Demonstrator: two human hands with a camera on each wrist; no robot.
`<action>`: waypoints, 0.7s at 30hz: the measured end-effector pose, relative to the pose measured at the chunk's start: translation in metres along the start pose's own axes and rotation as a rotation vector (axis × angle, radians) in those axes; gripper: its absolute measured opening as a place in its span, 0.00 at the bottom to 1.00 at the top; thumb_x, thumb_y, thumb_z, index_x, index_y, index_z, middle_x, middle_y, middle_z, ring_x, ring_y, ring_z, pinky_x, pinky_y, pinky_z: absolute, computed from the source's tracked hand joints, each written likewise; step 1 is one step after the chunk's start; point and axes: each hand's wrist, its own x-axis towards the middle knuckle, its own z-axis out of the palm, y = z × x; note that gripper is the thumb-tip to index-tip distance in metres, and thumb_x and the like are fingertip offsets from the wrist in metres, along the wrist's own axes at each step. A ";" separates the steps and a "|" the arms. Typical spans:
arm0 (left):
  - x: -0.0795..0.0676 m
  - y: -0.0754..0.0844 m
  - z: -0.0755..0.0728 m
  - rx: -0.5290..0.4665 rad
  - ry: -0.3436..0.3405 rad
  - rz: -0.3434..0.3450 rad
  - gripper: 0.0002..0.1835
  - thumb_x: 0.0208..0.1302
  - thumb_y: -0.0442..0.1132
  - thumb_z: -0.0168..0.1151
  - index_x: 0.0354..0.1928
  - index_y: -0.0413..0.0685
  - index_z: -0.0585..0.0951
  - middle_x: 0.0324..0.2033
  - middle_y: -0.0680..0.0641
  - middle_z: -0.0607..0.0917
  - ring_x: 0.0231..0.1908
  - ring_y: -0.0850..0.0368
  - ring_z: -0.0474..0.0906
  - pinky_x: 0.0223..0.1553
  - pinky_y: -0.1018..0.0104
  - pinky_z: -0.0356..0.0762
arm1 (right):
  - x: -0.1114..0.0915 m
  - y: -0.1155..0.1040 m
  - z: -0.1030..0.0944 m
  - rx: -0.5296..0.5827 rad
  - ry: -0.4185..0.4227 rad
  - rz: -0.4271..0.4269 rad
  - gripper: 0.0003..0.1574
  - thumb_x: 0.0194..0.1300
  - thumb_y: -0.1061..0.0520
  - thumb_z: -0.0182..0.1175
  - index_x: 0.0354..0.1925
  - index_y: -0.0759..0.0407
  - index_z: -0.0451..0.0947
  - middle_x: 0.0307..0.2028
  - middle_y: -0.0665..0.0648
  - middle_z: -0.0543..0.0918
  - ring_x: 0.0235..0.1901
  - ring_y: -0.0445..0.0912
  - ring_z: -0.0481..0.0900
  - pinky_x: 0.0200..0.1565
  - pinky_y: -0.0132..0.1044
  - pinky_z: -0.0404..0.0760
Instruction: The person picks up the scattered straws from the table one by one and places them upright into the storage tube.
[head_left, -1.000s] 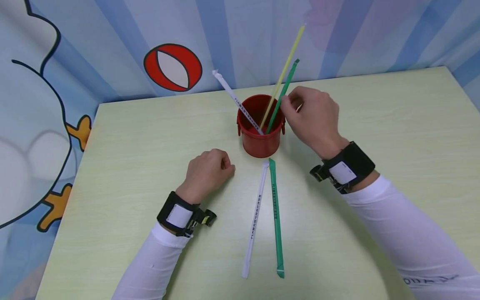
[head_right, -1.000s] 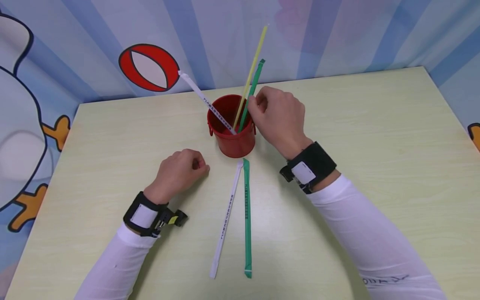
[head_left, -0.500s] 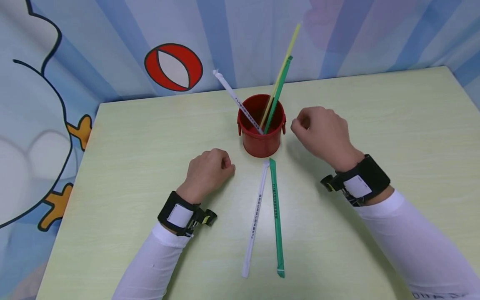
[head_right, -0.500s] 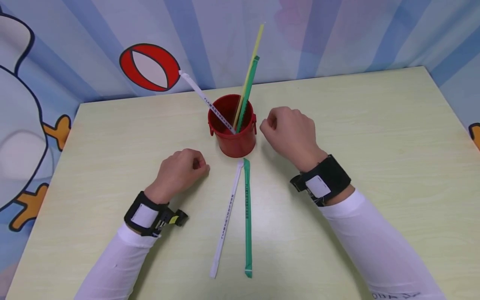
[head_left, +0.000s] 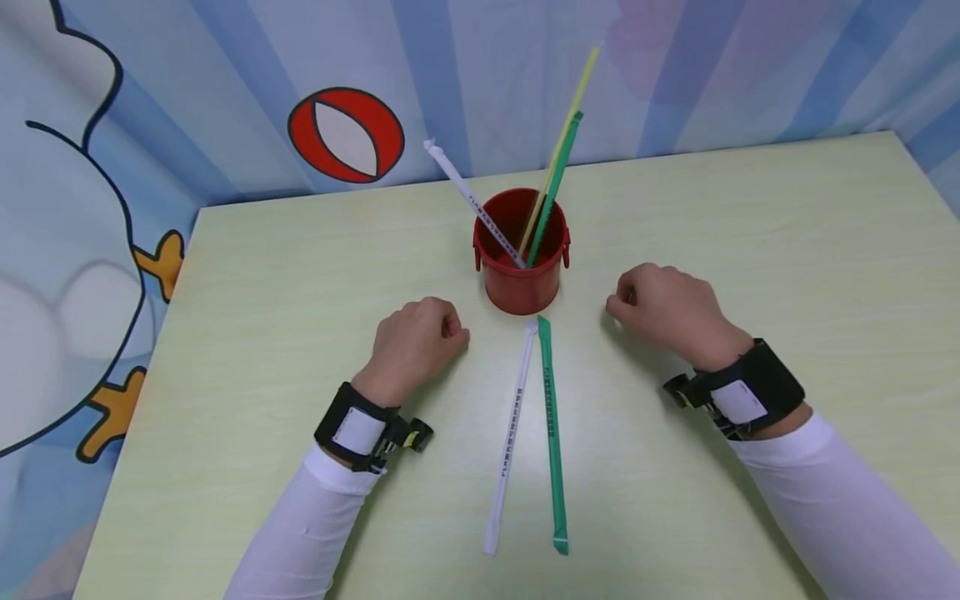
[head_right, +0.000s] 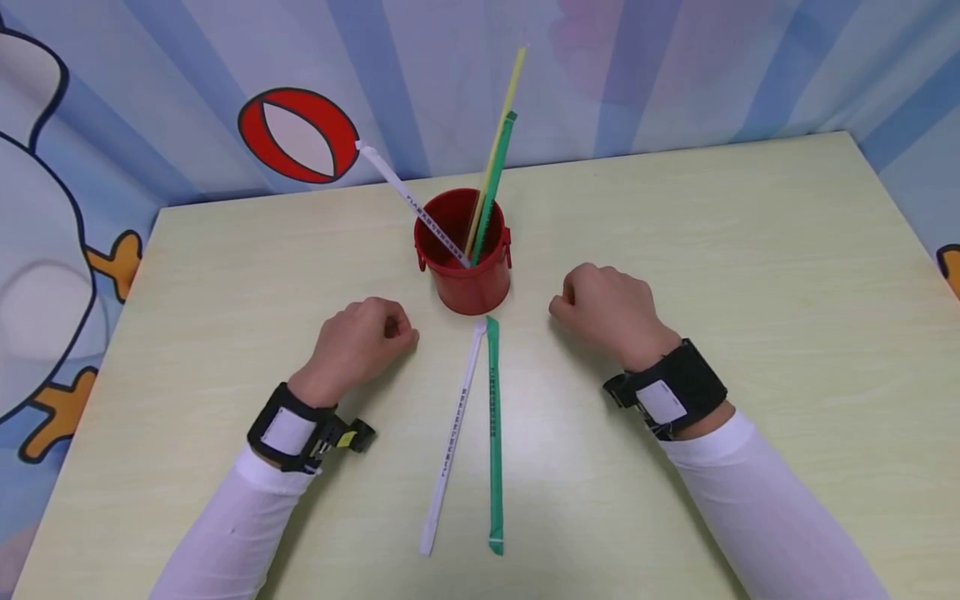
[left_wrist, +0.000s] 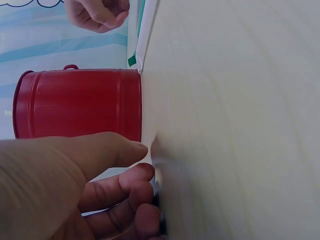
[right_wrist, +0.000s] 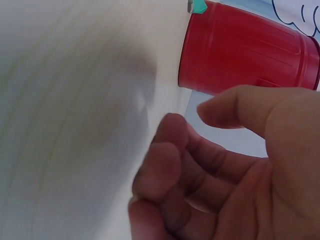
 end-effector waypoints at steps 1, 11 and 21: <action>0.000 0.000 0.000 0.000 0.001 0.001 0.09 0.62 0.41 0.62 0.24 0.49 0.79 0.19 0.50 0.78 0.22 0.55 0.72 0.21 0.64 0.66 | 0.000 0.001 0.001 -0.002 -0.012 0.002 0.14 0.64 0.55 0.54 0.29 0.62 0.80 0.15 0.54 0.72 0.18 0.48 0.69 0.19 0.38 0.65; 0.000 0.000 0.000 0.002 -0.004 -0.001 0.09 0.62 0.41 0.62 0.25 0.49 0.79 0.20 0.50 0.77 0.23 0.55 0.71 0.21 0.64 0.66 | 0.001 0.004 0.009 -0.006 -0.060 -0.001 0.14 0.65 0.53 0.55 0.31 0.61 0.81 0.17 0.54 0.74 0.20 0.48 0.69 0.22 0.39 0.65; 0.000 -0.001 0.000 0.001 0.023 0.029 0.12 0.63 0.42 0.60 0.22 0.49 0.77 0.17 0.51 0.75 0.21 0.56 0.70 0.19 0.65 0.63 | 0.002 0.005 0.011 -0.001 -0.045 -0.007 0.14 0.65 0.53 0.54 0.30 0.61 0.80 0.17 0.54 0.73 0.21 0.48 0.69 0.22 0.40 0.66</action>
